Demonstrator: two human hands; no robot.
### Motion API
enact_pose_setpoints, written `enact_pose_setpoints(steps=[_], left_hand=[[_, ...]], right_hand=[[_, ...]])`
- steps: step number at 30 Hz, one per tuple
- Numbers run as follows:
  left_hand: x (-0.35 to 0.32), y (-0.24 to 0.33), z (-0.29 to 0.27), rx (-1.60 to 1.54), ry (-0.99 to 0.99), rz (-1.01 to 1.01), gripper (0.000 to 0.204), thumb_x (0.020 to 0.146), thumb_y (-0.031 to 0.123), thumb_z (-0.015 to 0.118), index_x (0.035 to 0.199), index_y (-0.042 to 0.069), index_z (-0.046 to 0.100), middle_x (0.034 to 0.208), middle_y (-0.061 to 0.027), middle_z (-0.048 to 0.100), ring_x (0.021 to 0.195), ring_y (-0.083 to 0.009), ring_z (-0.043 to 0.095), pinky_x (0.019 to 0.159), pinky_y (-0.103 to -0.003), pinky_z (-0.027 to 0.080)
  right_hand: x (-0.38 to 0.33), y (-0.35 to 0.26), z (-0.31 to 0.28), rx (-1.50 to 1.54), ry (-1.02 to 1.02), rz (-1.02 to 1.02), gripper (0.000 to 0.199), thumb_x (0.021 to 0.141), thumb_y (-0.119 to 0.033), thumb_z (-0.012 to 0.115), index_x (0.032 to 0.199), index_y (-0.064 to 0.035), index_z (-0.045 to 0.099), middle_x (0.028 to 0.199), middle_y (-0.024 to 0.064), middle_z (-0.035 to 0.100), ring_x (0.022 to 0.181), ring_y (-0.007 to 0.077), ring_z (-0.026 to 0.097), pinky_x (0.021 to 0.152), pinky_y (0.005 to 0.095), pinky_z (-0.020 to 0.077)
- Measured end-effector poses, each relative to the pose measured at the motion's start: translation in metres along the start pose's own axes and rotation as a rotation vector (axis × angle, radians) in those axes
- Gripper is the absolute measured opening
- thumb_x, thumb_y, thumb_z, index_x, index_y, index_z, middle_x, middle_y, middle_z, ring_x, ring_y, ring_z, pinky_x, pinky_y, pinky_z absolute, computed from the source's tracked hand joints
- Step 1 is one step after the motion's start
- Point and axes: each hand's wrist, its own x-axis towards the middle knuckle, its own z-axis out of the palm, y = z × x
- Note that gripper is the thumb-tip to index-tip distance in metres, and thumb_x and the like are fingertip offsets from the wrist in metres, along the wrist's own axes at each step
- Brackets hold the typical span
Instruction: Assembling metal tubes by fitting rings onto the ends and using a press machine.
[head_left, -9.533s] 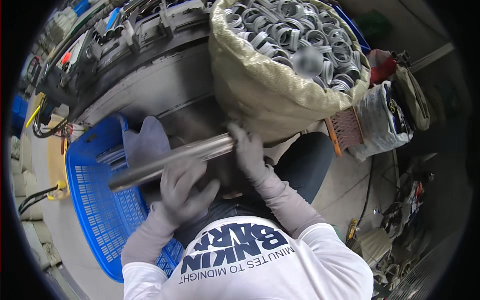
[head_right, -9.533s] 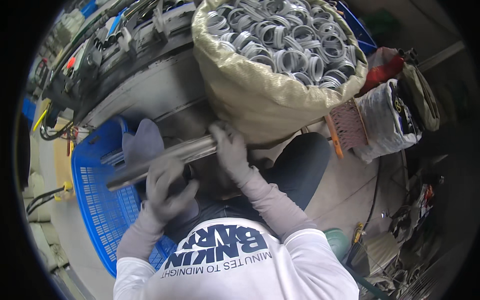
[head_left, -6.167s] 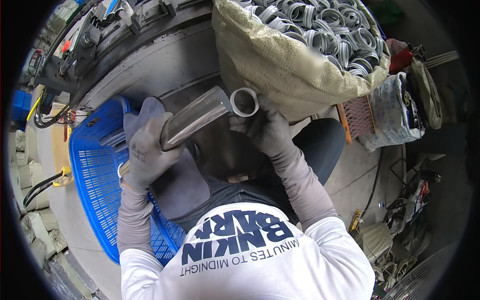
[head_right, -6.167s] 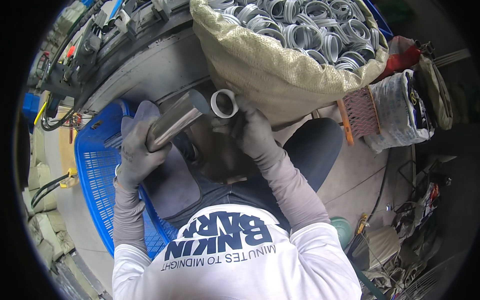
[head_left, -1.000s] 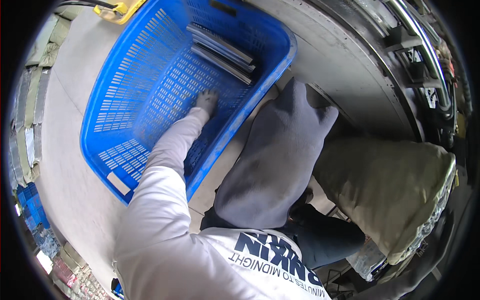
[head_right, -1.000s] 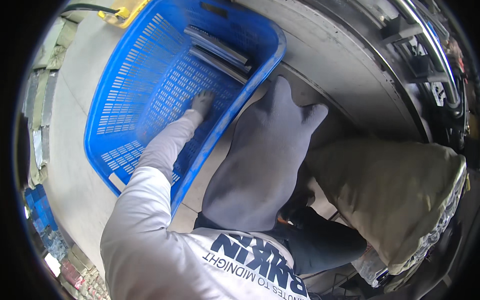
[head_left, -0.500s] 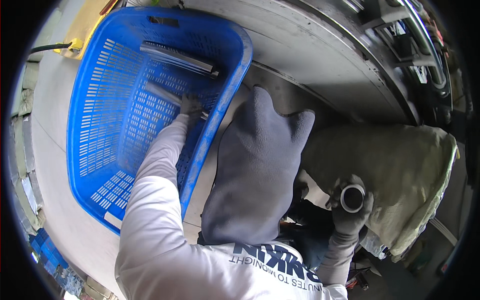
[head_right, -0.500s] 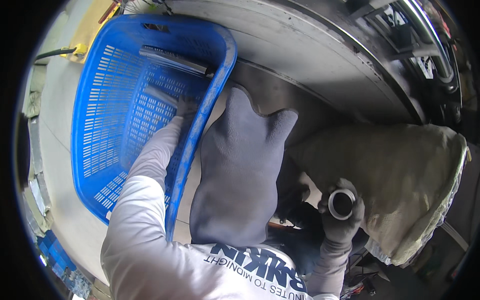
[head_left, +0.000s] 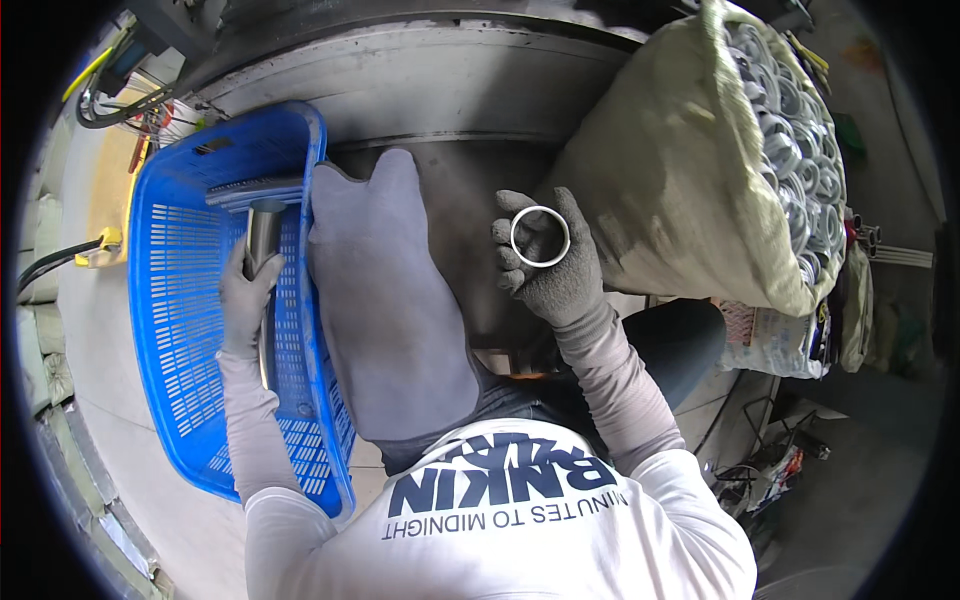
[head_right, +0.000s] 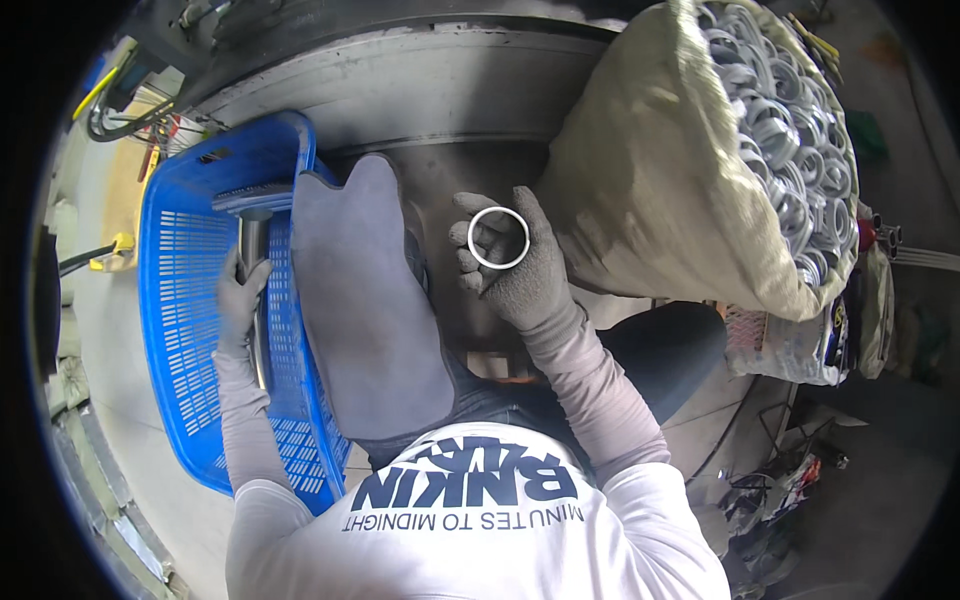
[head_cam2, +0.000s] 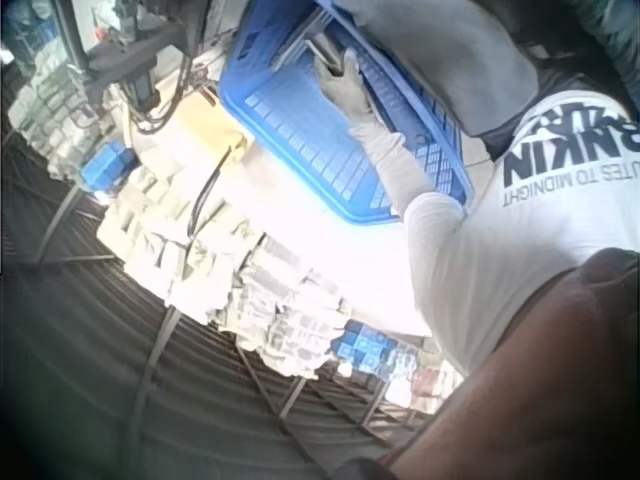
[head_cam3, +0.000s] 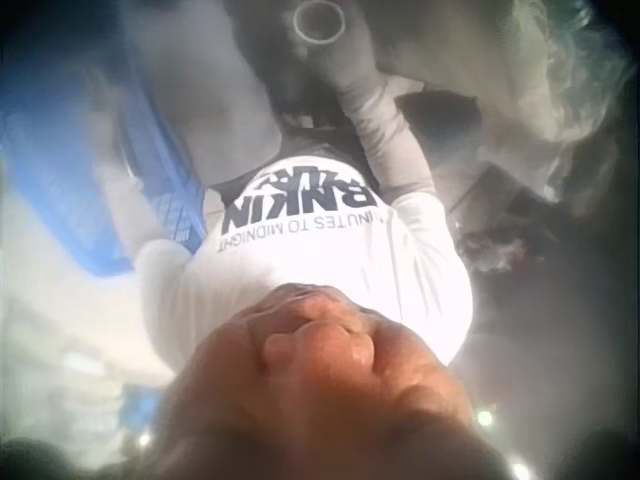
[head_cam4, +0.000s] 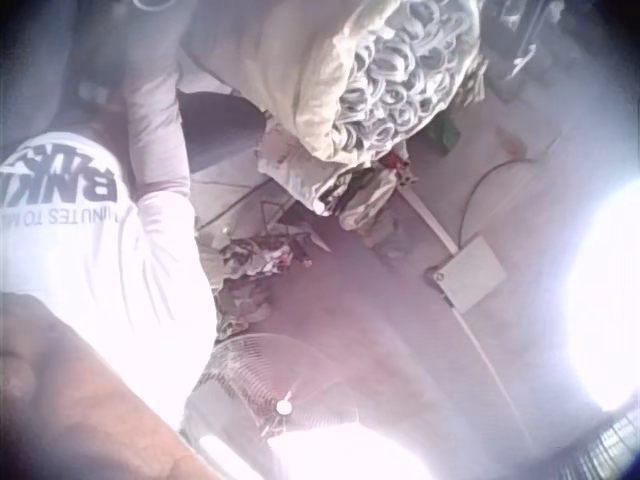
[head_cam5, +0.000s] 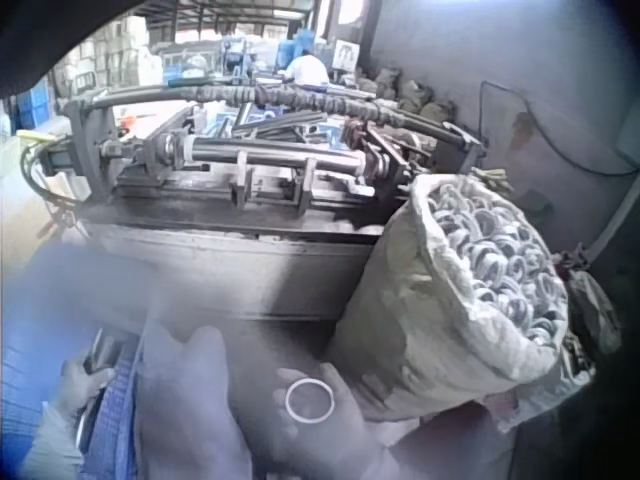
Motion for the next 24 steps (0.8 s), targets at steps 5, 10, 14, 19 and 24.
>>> enact_pose_setpoints(steps=[5,10,14,19,24], left_hand=[[-0.087,0.135,0.059,0.387,-0.050,0.582,0.062,0.078,0.015,0.083,0.137,0.005,0.068,0.116,-0.0161,0.070,0.103,-0.0305,0.071,0.089,-0.040,0.057],[-0.132,0.196,0.126,0.545,-0.181,0.711,0.067,0.073,0.018,0.083,0.137,0.005,0.068,0.114,-0.0174,0.070,0.100,-0.0345,0.071,0.089,-0.042,0.056],[-0.141,0.216,0.171,0.633,-0.295,0.784,0.066,0.072,0.021,0.083,0.134,0.004,0.068,0.112,-0.0176,0.071,0.097,-0.0362,0.072,0.087,-0.044,0.056],[-0.142,0.225,0.202,0.670,-0.373,0.855,0.062,0.073,0.022,0.082,0.131,0.004,0.068,0.108,-0.0177,0.072,0.098,-0.0387,0.071,0.088,-0.046,0.054],[-0.146,0.221,0.223,0.628,-0.392,0.931,0.063,0.073,0.023,0.082,0.131,0.002,0.068,0.106,-0.0168,0.073,0.097,-0.0380,0.070,0.085,-0.047,0.054]], right_hand=[[-0.069,-0.020,0.000,0.065,-0.149,0.004,0.070,0.113,-0.058,0.035,0.146,-0.0014,0.057,0.110,0.0174,0.069,0.082,0.0252,0.068,0.068,0.0384,0.0584],[-0.120,-0.045,-0.001,0.008,-0.093,-0.083,0.071,0.112,-0.060,0.035,0.145,-0.0025,0.058,0.107,0.0142,0.072,0.083,0.0226,0.067,0.066,0.0340,0.0540],[-0.144,-0.065,-0.013,-0.033,-0.111,-0.137,0.072,0.113,-0.062,0.033,0.143,-0.0028,0.060,0.104,0.0116,0.074,0.082,0.0197,0.065,0.066,0.0314,0.0511],[-0.151,-0.080,-0.033,-0.081,-0.170,-0.202,0.071,0.112,-0.061,0.037,0.146,-0.0018,0.057,0.106,0.0132,0.072,0.086,0.0213,0.069,0.069,0.0328,0.0591],[-0.157,-0.076,-0.022,-0.182,0.158,-0.445,0.055,0.113,-0.048,0.052,0.140,-0.0014,0.062,0.103,0.0087,0.072,0.088,0.0172,0.068,0.076,0.0306,0.0575]])
